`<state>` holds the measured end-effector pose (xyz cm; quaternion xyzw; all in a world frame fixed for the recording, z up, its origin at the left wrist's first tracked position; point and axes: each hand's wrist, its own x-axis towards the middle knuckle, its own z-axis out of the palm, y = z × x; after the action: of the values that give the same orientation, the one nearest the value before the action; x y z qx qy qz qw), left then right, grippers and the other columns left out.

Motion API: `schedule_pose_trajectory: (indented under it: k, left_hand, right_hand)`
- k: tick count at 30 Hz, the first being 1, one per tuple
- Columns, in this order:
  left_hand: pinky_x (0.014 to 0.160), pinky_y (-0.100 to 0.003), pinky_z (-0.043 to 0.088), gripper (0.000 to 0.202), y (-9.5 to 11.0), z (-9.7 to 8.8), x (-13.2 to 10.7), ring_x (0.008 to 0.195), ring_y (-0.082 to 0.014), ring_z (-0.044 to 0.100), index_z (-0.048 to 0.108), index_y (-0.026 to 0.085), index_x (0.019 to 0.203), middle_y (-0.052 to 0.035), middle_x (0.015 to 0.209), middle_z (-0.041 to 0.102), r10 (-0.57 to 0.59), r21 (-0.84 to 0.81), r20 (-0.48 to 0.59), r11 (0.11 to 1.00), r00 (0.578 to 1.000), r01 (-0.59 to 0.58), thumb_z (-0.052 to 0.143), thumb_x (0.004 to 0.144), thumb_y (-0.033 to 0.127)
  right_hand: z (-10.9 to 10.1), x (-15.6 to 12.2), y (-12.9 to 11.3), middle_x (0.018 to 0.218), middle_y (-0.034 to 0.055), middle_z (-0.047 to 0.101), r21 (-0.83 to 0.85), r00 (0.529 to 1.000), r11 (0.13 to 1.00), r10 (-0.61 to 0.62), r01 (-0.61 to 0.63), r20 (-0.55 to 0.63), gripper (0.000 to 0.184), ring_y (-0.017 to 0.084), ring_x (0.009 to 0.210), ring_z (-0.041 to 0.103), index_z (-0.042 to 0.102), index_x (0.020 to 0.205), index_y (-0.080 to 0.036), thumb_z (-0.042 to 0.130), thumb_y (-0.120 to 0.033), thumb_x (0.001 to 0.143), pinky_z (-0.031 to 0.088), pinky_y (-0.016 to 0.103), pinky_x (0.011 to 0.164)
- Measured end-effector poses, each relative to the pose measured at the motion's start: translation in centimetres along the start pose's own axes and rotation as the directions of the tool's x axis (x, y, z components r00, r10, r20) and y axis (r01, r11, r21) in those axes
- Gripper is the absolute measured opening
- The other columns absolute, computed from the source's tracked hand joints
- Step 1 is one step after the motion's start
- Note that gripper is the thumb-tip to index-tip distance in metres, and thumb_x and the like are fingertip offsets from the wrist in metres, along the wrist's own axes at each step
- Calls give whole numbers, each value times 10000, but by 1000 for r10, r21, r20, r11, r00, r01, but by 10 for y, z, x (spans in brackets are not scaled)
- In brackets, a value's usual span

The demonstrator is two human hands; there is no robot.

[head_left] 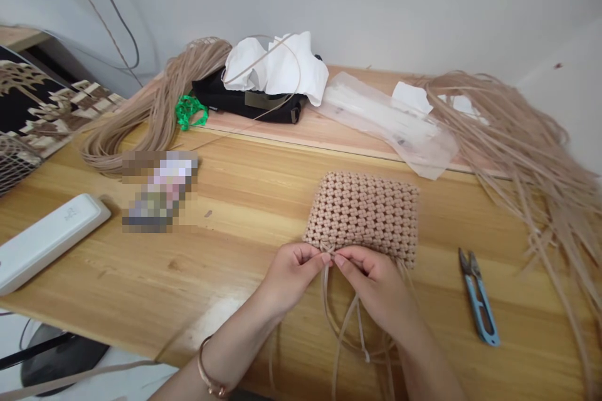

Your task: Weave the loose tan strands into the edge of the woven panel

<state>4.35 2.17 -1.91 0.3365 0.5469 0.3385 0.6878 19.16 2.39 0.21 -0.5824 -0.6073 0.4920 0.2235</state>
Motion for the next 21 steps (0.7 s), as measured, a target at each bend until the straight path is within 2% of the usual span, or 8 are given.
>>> schedule_pose_trajectory:
  k: [2,5,8,11,13,17,19,21]
  left_hand:
    - [471,-200,233,303,-1,-1,1,477,-59,309,599,111,611,50,508,444,21,20,8,1000,1000,-21,644,643,409]
    - [500,-203,261,285,-3,0,1,511,-73,345,612,109,618,36,534,470,41,45,24,998,999,-42,622,659,391]
    - [511,-205,276,264,-3,1,0,527,-81,367,619,104,624,21,553,496,44,65,36,997,998,-46,601,670,363]
    - [533,-211,303,249,-1,2,0,549,-95,404,611,106,607,5,567,521,72,83,56,994,996,-76,575,687,339]
    - [520,-210,292,260,0,3,0,531,-92,386,582,115,557,17,529,481,91,101,75,990,993,-99,558,700,330]
    - [486,-209,242,284,1,2,0,512,-81,318,547,118,528,37,505,393,103,114,91,987,991,-113,551,710,336]
    - [490,-211,240,291,1,0,0,519,-81,312,546,114,541,36,516,386,93,99,97,990,991,-102,555,709,352]
    - [489,-211,235,298,1,-2,0,521,-80,305,541,113,550,37,525,381,81,87,101,992,992,-90,568,701,369]
  right_hand:
    - [1,-2,-5,713,1,664,-185,999,983,5,-13,-45,214,170,653,587,650,804,-204,446,-253,845,381,255,570]
    - [4,-4,-11,724,32,672,-434,998,901,-8,-23,-70,227,192,653,588,653,759,-192,439,-201,833,360,275,575]
    - [7,-4,-16,735,59,667,-494,997,868,17,-50,-70,251,207,684,589,644,711,-178,418,-161,819,361,284,595]
    - [9,-3,-18,677,43,653,-392,993,912,102,-119,-64,254,192,635,583,612,683,-186,396,-164,814,357,271,563]
    - [10,-3,-18,636,36,641,-296,985,939,166,-175,-54,262,187,607,579,591,691,-191,367,-198,827,355,266,540]
    - [14,-3,-13,613,36,616,-210,980,959,174,-191,-98,312,199,604,558,577,655,-191,359,-316,839,347,282,537]
    - [16,-3,-8,624,34,622,-87,979,980,167,-177,-113,307,204,627,559,617,677,-184,409,-358,820,366,288,562]
    - [19,-3,-3,657,39,646,114,975,979,183,-169,-124,290,213,679,575,670,733,-168,484,-384,786,401,295,612]
